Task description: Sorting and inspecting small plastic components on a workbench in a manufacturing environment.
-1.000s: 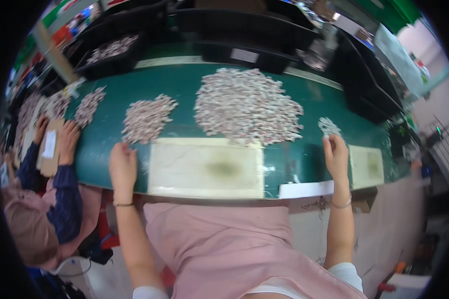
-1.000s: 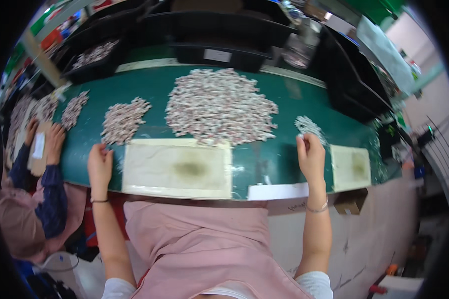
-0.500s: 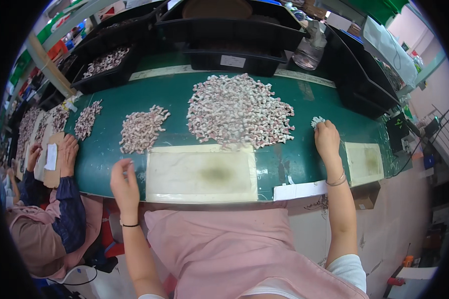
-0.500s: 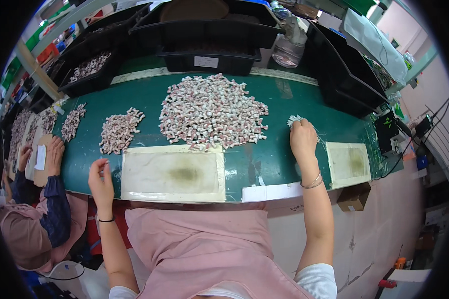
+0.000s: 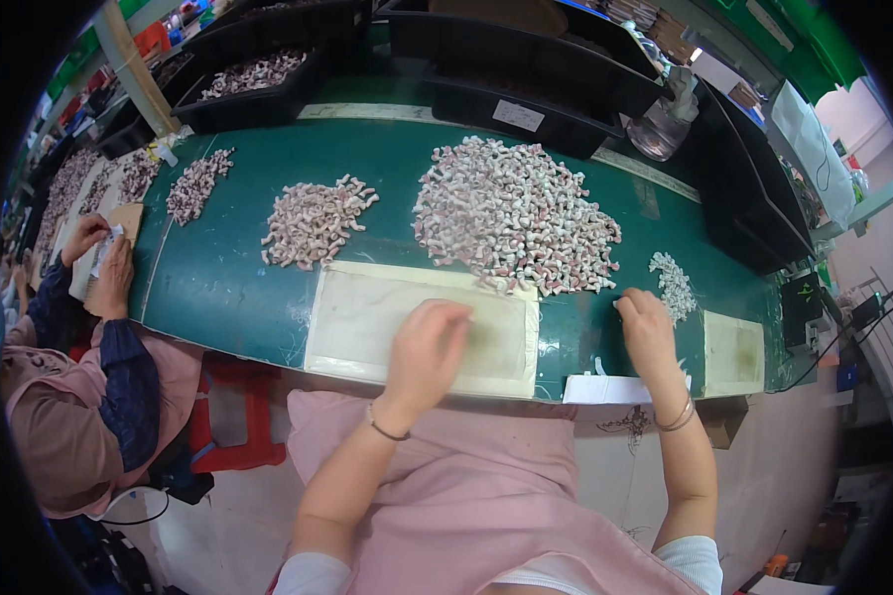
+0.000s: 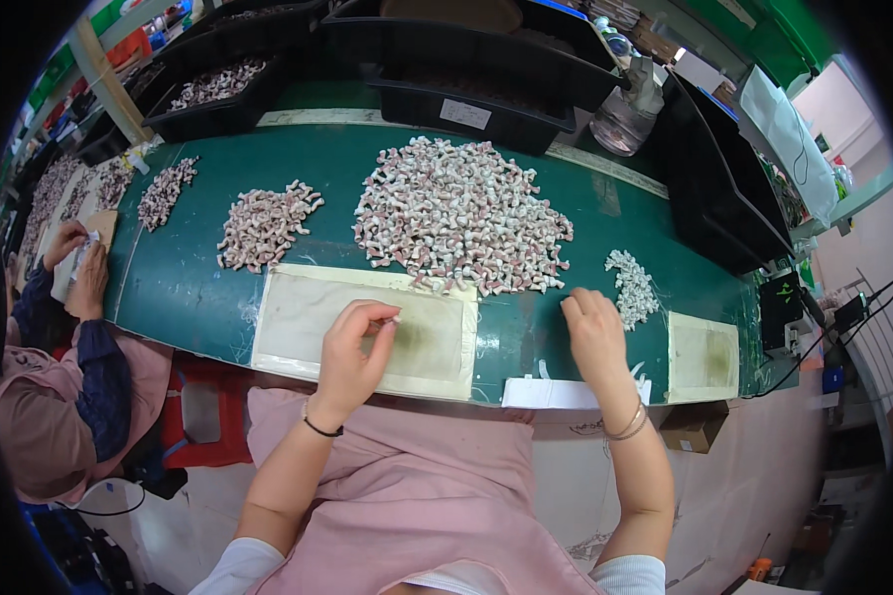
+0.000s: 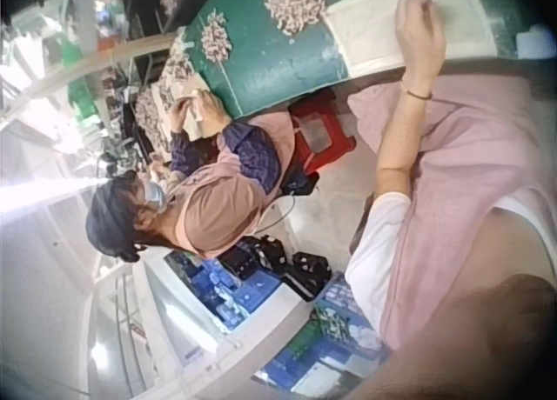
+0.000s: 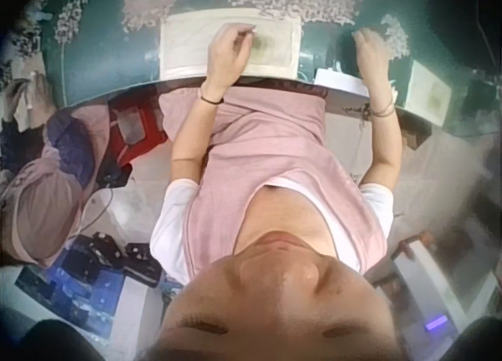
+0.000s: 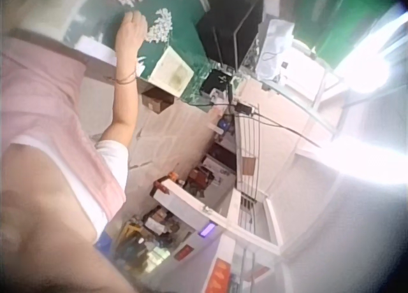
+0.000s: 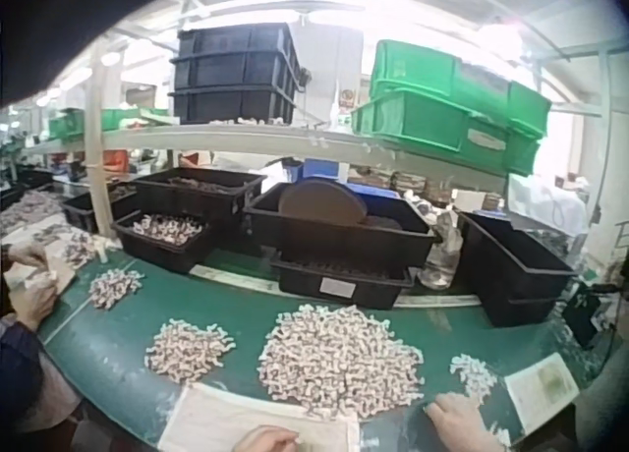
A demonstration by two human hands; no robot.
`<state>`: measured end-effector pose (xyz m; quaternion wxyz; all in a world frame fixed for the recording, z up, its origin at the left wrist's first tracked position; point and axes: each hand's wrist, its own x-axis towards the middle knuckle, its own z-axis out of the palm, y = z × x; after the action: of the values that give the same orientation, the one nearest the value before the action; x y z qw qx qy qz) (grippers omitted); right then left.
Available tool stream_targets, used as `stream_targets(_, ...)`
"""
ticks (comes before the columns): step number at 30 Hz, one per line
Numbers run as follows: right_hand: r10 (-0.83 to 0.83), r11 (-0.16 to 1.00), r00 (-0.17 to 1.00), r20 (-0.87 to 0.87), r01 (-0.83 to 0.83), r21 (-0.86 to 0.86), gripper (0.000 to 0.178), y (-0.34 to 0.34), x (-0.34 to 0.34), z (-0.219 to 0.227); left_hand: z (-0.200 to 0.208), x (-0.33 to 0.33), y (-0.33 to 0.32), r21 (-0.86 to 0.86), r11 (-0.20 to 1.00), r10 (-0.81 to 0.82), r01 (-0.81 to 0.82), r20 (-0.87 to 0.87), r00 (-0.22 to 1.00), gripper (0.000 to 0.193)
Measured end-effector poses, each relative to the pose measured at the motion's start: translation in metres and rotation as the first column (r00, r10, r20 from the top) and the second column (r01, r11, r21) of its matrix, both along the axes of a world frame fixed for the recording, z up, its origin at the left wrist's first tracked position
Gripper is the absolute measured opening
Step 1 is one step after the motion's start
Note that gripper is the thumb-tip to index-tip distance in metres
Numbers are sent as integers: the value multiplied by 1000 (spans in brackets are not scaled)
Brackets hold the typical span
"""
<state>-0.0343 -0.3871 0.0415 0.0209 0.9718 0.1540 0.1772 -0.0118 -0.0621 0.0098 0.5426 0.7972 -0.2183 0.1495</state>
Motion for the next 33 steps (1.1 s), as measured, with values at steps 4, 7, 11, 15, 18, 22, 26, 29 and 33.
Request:
stream_targets(4,81,997,997,2,-81,-13,16,10,-8,-4,-10,-2,-5,18,999,44,-46,99,994,17)
stream_targets(7,89,996,996,0,-89,12,20,15,-15,-3,-11,-3,-2,16,999,48,-50,102,994,17)
stream_targets(11,103,970,994,-33,-93,226,21,22,-21,-1,-12,-4,-2,19,999,39,-42,107,994,17)
stream_targets(15,-35,937,999,-6,35,347,20,15,-26,-7,-11,-4,-2,34,998,48,-52,122,991,16)
stream_targets(18,-93,945,996,18,82,316,19,22,-29,-8,-10,-4,-3,49,997,49,-56,130,990,15)
stream_targets(22,-151,947,988,40,133,293,14,30,-28,-13,-10,-3,-3,46,998,46,-52,125,991,15)
stream_targets(26,-151,957,988,30,139,256,10,37,-27,-14,-10,-3,-2,39,998,41,-46,121,992,16)
stream_targets(29,-105,978,992,76,89,191,10,40,-34,-11,-10,-4,-2,33,997,63,-68,137,989,17)
stream_targets(33,-64,980,993,94,45,193,11,39,-45,-14,-9,-4,-2,28,998,57,-61,134,989,17)
